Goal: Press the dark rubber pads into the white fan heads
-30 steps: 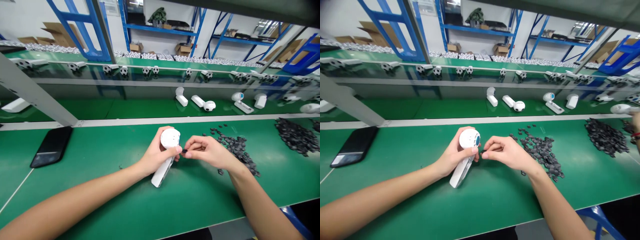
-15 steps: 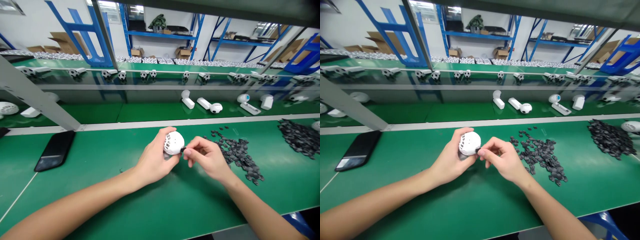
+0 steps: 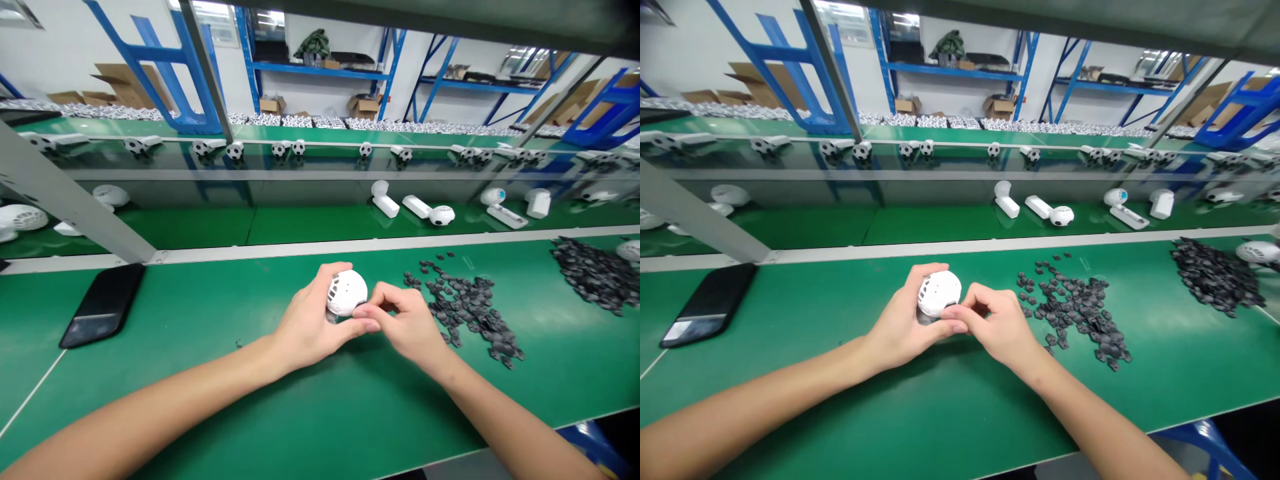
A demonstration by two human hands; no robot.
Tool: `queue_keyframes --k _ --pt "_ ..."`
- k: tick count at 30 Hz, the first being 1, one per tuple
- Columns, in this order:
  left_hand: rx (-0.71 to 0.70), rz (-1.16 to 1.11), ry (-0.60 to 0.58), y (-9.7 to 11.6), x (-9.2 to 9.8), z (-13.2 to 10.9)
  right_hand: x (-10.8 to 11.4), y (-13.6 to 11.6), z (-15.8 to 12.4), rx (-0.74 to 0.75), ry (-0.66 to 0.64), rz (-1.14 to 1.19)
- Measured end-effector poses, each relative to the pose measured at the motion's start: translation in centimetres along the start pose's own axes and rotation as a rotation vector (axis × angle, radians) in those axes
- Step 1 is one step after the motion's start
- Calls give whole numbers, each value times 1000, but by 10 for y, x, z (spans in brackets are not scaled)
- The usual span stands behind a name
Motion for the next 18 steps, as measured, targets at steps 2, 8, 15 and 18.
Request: queue_keyframes --k 2,8,15,18 --pt "8 6 -23 0 0 3 0 5 1 23 -18 -11" --pt "22 -50 -141 4 11 4 -1 16 8 218 -167 -12" --pt "-33 -37 -103 1 26 -3 66 52 33 -19 53 -136" --pt "-259 79 -73 5 20 -2 102 77 36 -179 2 -530"
Point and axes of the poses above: each hand's wrist, its own z-axis towards the middle knuckle, its own x-axis out of the back of the hand, y = z × x, the point moved 3 cm from there along z, towards the middle knuckle, and after that the axes turned 7 degrees about -z, right-handed, at the moved point
